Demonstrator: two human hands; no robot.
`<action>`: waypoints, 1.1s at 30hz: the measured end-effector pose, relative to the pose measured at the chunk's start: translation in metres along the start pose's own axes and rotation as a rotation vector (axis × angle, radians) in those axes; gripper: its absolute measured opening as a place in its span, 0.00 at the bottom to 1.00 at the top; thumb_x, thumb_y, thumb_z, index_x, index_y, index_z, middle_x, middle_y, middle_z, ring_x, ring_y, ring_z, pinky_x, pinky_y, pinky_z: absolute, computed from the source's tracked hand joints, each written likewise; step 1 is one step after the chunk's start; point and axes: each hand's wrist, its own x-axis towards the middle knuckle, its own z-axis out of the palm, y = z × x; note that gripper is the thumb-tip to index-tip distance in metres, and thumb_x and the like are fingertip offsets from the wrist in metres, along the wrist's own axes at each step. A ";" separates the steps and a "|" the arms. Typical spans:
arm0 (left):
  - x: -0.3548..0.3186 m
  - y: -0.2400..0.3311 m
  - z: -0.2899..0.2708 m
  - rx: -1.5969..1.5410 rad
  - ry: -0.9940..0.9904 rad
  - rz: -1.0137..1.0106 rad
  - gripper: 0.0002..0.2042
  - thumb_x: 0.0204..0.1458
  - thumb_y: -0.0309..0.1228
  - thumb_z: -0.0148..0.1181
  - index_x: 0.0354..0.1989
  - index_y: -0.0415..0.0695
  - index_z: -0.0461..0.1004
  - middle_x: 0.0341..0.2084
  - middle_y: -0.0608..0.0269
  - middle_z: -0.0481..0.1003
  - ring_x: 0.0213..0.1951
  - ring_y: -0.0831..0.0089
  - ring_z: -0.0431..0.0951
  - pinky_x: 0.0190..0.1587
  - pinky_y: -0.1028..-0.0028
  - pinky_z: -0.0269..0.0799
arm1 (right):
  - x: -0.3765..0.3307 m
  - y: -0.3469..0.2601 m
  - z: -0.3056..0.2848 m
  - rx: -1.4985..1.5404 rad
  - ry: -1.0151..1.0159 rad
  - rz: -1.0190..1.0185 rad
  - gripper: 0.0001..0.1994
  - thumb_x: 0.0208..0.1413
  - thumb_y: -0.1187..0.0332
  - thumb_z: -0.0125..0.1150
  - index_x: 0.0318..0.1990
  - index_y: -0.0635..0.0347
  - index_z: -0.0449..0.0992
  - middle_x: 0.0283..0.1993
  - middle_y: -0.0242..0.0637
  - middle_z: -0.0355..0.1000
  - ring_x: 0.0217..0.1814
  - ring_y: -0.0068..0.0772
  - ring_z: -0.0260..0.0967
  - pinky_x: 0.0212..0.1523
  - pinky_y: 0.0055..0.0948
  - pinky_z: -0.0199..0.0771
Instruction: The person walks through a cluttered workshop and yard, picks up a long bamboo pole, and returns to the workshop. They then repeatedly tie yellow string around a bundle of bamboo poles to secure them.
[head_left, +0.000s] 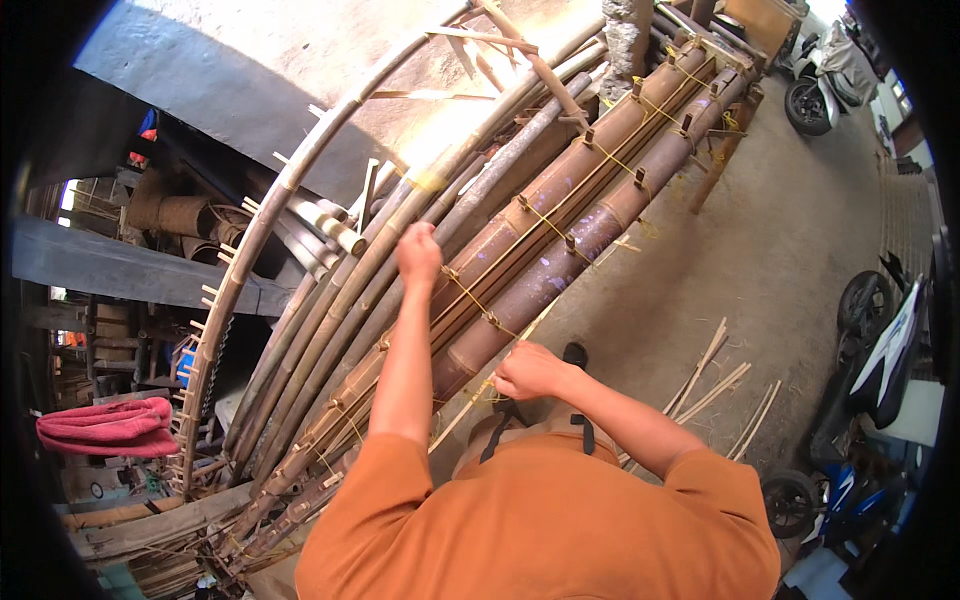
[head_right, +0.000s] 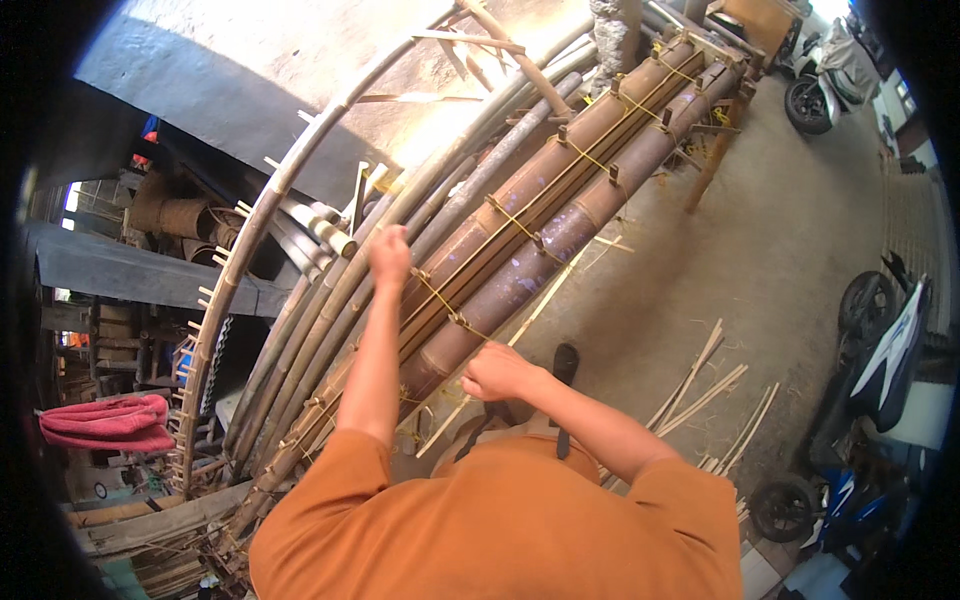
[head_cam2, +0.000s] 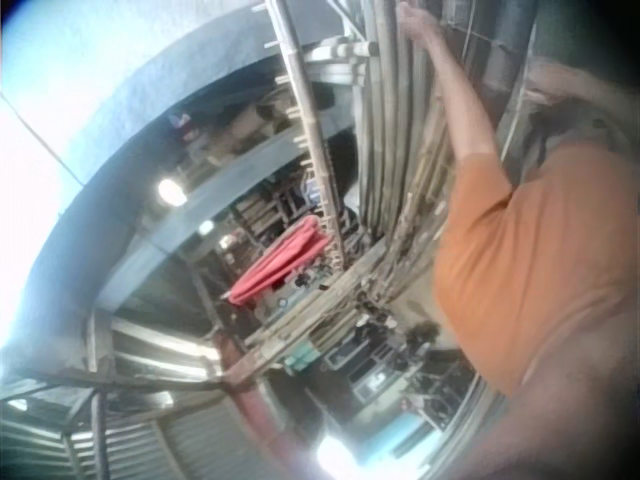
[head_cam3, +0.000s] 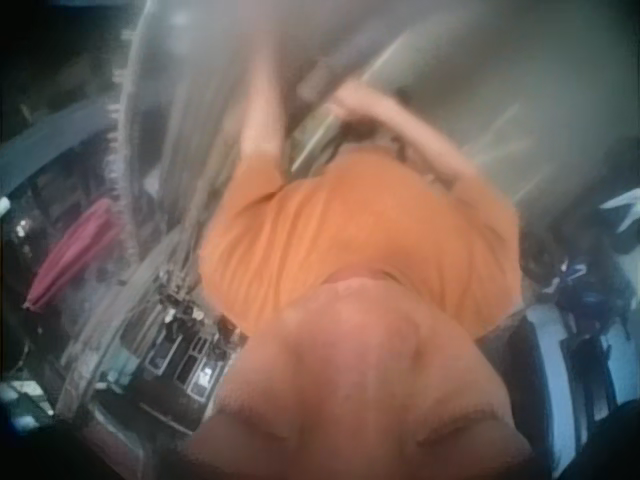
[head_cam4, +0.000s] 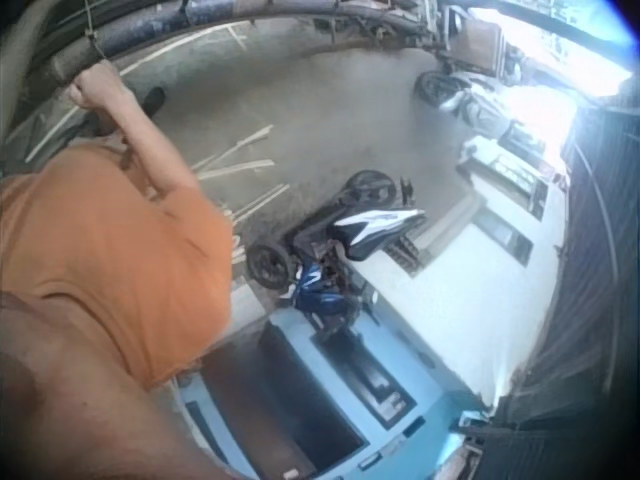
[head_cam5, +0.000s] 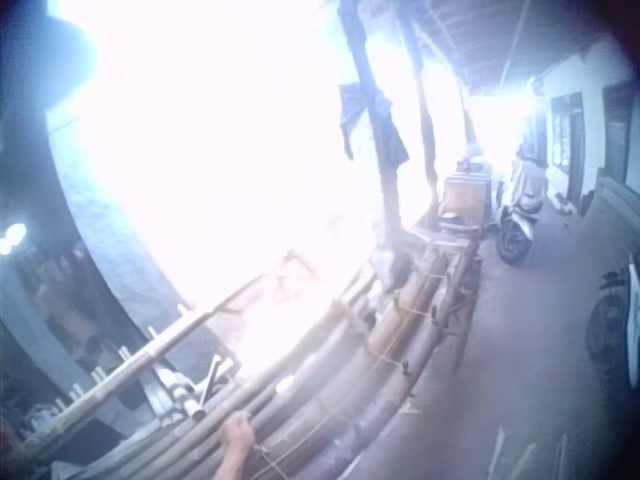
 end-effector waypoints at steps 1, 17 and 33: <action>-0.003 -0.005 0.006 0.012 -0.116 -0.018 0.14 0.61 0.35 0.48 0.37 0.40 0.79 0.33 0.47 0.80 0.37 0.52 0.80 0.41 0.58 0.73 | 0.003 -0.009 -0.007 -0.142 -0.072 0.035 0.12 0.48 0.62 0.60 0.27 0.65 0.75 0.26 0.52 0.73 0.31 0.52 0.72 0.41 0.45 0.71; -0.184 -0.079 -0.166 0.208 -0.514 -0.028 0.13 0.58 0.36 0.57 0.43 0.38 0.71 0.35 0.47 0.75 0.38 0.54 0.76 0.48 0.62 0.73 | 0.129 -0.182 0.105 1.211 0.846 0.178 0.18 0.67 0.57 0.45 0.27 0.56 0.70 0.30 0.33 0.72 0.35 0.28 0.67 0.44 0.35 0.67; -0.179 -0.080 -0.168 0.015 -0.375 -0.121 0.14 0.63 0.43 0.49 0.40 0.48 0.77 0.29 0.47 0.78 0.36 0.46 0.79 0.38 0.55 0.71 | 0.063 -0.137 0.063 0.300 -0.185 -0.081 0.22 0.64 0.59 0.52 0.21 0.67 0.72 0.21 0.52 0.69 0.24 0.49 0.66 0.33 0.47 0.68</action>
